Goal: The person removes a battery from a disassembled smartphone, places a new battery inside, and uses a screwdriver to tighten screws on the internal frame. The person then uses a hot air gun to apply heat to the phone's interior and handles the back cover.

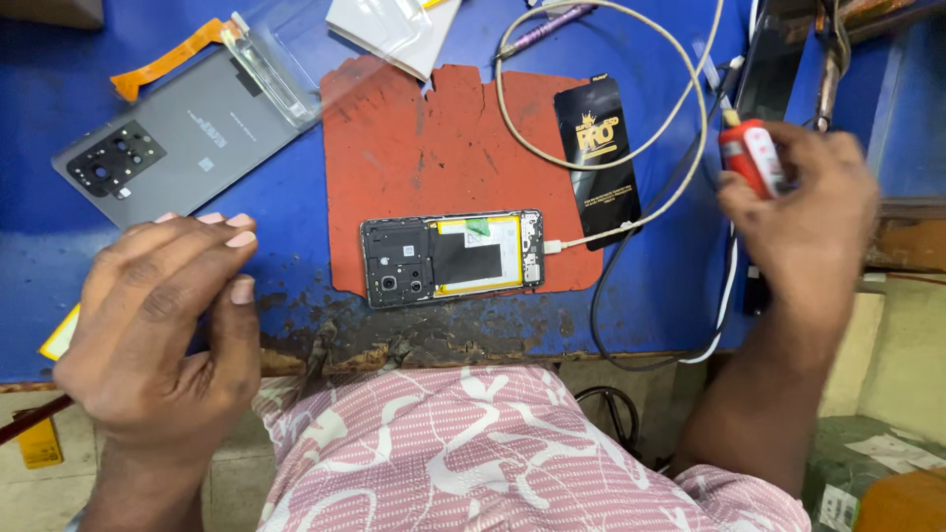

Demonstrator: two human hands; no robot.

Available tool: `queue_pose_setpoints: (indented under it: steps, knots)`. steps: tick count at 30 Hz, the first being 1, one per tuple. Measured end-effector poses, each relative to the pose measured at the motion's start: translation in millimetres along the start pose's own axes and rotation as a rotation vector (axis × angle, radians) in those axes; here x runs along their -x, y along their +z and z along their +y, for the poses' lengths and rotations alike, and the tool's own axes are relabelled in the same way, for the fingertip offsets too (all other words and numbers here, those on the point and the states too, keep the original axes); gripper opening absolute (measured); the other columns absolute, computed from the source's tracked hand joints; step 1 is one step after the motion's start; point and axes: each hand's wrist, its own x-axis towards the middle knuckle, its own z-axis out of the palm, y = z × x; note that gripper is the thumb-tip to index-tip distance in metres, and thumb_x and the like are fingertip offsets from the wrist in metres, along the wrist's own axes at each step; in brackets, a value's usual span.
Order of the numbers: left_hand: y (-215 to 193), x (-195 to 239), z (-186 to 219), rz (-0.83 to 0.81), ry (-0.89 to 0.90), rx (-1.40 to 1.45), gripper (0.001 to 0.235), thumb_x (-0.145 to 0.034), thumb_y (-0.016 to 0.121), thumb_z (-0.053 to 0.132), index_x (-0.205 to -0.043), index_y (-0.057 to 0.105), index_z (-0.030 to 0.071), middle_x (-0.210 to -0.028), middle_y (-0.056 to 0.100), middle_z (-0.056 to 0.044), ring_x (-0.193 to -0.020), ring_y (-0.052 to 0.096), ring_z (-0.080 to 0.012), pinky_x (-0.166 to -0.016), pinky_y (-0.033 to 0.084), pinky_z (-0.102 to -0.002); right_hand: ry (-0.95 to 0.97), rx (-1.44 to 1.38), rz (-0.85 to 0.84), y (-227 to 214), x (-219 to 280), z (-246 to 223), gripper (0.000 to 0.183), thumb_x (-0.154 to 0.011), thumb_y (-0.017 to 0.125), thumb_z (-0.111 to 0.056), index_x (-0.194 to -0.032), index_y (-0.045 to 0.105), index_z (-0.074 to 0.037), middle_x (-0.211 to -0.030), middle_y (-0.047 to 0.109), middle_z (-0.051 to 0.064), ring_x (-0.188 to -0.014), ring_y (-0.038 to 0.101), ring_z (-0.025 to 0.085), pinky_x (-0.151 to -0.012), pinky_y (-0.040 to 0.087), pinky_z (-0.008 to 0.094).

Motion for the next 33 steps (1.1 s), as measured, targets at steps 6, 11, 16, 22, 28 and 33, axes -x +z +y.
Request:
queue_pose_setpoints:
  steps: [6, 11, 16, 22, 28, 33]
  knots:
    - [5, -20, 15, -0.009, 0.124, -0.028, 0.022, -0.095, 0.067, -0.015, -0.113, 0.071, -0.004, -0.112, 0.073, -0.016, -0.109, 0.072, -0.0304, -0.106, 0.057, -0.045, 0.045, 0.220, -0.004, -39, 25, 22, 0.039, -0.086, 0.088, -0.008, -0.116, 0.066, 0.001, -0.104, 0.070, 0.015, -0.096, 0.070, 0.030, -0.089, 0.058, 0.040]
    - [14, -39, 35, -0.030, 0.323, -0.031, 0.025, -0.079, 0.070, -0.013, -0.103, 0.073, -0.007, -0.104, 0.073, -0.018, -0.100, 0.070, -0.0330, -0.096, 0.056, -0.052, 0.310, -0.332, -0.055, -62, 32, -10, 0.046, -0.103, 0.077, -0.018, -0.137, 0.052, 0.000, -0.115, 0.064, 0.017, -0.099, 0.067, 0.026, -0.093, 0.056, 0.034]
    - [13, -36, 49, -0.075, 0.669, -0.129, 0.016, -0.102, 0.069, 0.014, -0.114, 0.077, 0.006, -0.117, 0.074, -0.009, -0.112, 0.066, -0.0245, -0.104, 0.048, -0.047, -0.172, -0.576, -0.729, -65, 49, -73, 0.061, -0.086, 0.076, -0.034, -0.140, 0.057, -0.011, -0.126, 0.074, 0.009, -0.087, 0.074, 0.021, -0.075, 0.062, 0.034]
    - [-2, -9, 37, -0.233, 0.767, -0.335, 0.011, -0.099, 0.065, 0.017, -0.096, 0.075, 0.013, -0.100, 0.073, -0.004, -0.108, 0.068, -0.0192, -0.105, 0.045, -0.049, -0.478, -0.793, -1.107, -22, 67, -121, 0.064, -0.098, 0.061, -0.046, -0.151, 0.050, -0.013, -0.129, 0.071, 0.011, -0.105, 0.074, 0.034, -0.087, 0.056, 0.046]
    - [-19, 24, 26, -0.264, 0.725, -0.457, 0.005, -0.087, 0.067, 0.013, -0.085, 0.070, 0.017, -0.084, 0.066, 0.001, -0.094, 0.064, -0.0160, -0.101, 0.045, -0.047, -0.421, -0.912, -1.261, -12, 73, -144, 0.054, -0.098, 0.065, -0.042, -0.144, 0.052, -0.016, -0.125, 0.072, 0.007, -0.104, 0.073, 0.033, -0.083, 0.056, 0.046]
    - [-22, 42, 16, -0.292, 0.687, -0.368, 0.005, -0.084, 0.066, 0.012, -0.080, 0.067, 0.015, -0.073, 0.057, 0.000, -0.079, 0.058, -0.0164, -0.096, 0.051, -0.048, -0.466, -0.913, -1.255, -16, 72, -152, 0.052, -0.095, 0.065, -0.033, -0.143, 0.052, -0.016, -0.117, 0.070, 0.009, -0.095, 0.071, 0.034, -0.077, 0.056, 0.048]
